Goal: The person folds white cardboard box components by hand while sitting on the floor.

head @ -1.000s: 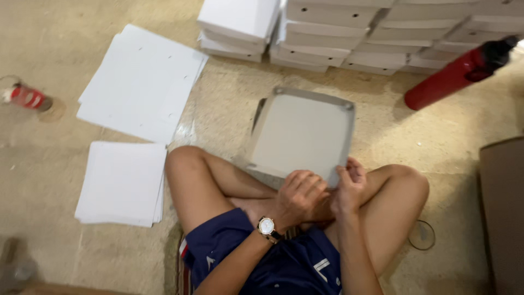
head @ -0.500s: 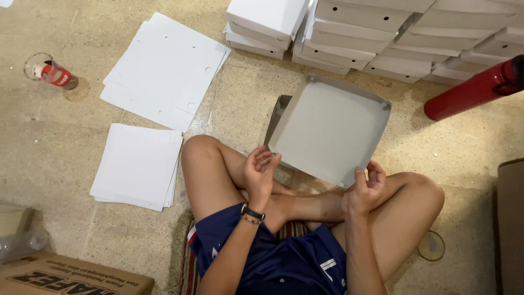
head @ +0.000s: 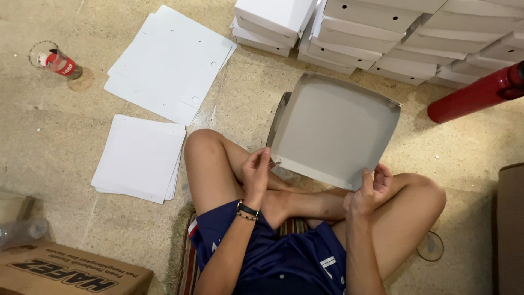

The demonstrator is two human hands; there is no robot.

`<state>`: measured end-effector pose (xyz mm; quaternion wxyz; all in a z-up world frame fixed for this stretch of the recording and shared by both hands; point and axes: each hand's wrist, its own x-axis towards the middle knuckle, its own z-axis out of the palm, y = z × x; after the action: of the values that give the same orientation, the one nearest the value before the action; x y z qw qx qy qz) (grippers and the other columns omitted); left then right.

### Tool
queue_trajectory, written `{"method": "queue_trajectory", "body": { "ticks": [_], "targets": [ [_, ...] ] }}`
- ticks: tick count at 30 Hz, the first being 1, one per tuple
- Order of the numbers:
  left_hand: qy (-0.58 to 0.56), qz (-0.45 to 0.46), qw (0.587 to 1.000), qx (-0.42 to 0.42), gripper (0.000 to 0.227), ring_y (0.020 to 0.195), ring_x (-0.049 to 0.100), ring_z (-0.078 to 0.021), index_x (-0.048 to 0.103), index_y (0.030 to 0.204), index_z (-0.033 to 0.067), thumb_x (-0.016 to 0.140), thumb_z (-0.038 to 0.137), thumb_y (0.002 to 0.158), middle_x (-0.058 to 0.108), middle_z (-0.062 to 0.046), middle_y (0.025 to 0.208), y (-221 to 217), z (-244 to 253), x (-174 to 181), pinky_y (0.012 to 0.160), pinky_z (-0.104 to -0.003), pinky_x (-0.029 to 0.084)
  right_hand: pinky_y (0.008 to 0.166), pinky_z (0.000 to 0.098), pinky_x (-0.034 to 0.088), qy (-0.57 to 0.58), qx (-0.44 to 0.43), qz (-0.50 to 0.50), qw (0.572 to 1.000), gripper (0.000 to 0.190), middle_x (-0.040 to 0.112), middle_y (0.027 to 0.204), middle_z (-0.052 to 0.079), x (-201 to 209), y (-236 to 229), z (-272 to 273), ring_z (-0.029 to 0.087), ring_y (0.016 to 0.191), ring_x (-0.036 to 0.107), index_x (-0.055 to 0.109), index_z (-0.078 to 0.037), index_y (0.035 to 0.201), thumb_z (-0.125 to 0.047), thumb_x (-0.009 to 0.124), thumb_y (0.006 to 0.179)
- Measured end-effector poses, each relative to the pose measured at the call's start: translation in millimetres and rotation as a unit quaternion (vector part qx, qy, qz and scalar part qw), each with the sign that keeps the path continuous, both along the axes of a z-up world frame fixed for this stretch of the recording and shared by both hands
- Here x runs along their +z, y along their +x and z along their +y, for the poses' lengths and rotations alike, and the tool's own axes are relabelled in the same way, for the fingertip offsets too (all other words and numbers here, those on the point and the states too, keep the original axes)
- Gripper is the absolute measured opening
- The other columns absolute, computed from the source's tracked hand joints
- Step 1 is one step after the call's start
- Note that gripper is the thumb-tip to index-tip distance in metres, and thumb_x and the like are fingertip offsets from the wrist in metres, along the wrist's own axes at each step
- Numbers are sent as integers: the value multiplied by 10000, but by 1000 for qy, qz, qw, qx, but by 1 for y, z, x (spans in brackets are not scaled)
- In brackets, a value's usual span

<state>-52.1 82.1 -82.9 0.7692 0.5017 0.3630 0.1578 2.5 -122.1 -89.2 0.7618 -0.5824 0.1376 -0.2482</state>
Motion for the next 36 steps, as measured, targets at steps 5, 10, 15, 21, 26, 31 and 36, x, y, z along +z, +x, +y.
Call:
{"method": "queue_trajectory", "body": {
  "ticks": [5,10,15,21,26,31,36],
  "targets": [
    [21,-30,999,-23,291,762,593,-94,639,1018,31,724,119,753,633,-74,865,1,-2,-13,702,-237,547,752,183,509,13,-5,-5,1000,333,545,908,4,-6,1,-8,81,832,577,520,-114,1007,59,575,728],
    [14,-46,999,-25,340,780,594,-80,636,1047,34,742,119,735,631,-74,897,0,-3,-14,729,-227,536,744,185,512,22,-6,-6,1000,325,546,898,-1,-5,1,-9,87,822,582,523,-119,990,62,574,725],
    [2,-54,998,-30,406,806,594,-70,620,1096,67,759,134,720,625,-54,932,0,-1,-16,760,-228,531,742,176,511,-1,1,3,1000,314,540,901,-7,5,0,-6,68,824,576,514,-120,992,62,563,740],
    [177,-122,962,-165,163,719,666,-192,715,911,80,706,52,751,634,-93,866,-3,18,10,624,-294,583,757,215,540,10,88,132,987,265,589,942,8,-1,28,-37,98,845,607,556,-114,1045,-153,678,813],
    [300,-70,930,-202,66,697,660,-106,718,811,163,718,200,757,645,32,760,-3,0,20,592,-201,560,892,413,488,257,179,108,944,274,559,1100,88,34,28,-15,242,1039,568,521,-111,1103,-287,539,893],
    [288,-81,942,-151,150,703,661,-232,685,847,44,680,191,813,633,-96,744,3,-21,28,576,-276,557,733,385,550,132,153,180,963,252,485,1066,83,15,-7,30,235,949,579,433,-91,1101,-153,541,881],
    [371,-98,907,-174,69,701,660,-231,703,836,117,647,151,817,653,-41,743,6,-36,30,571,-289,552,547,455,579,36,190,186,963,222,581,795,180,-9,-23,52,278,695,641,556,61,907,-55,694,779]
  ]
}}
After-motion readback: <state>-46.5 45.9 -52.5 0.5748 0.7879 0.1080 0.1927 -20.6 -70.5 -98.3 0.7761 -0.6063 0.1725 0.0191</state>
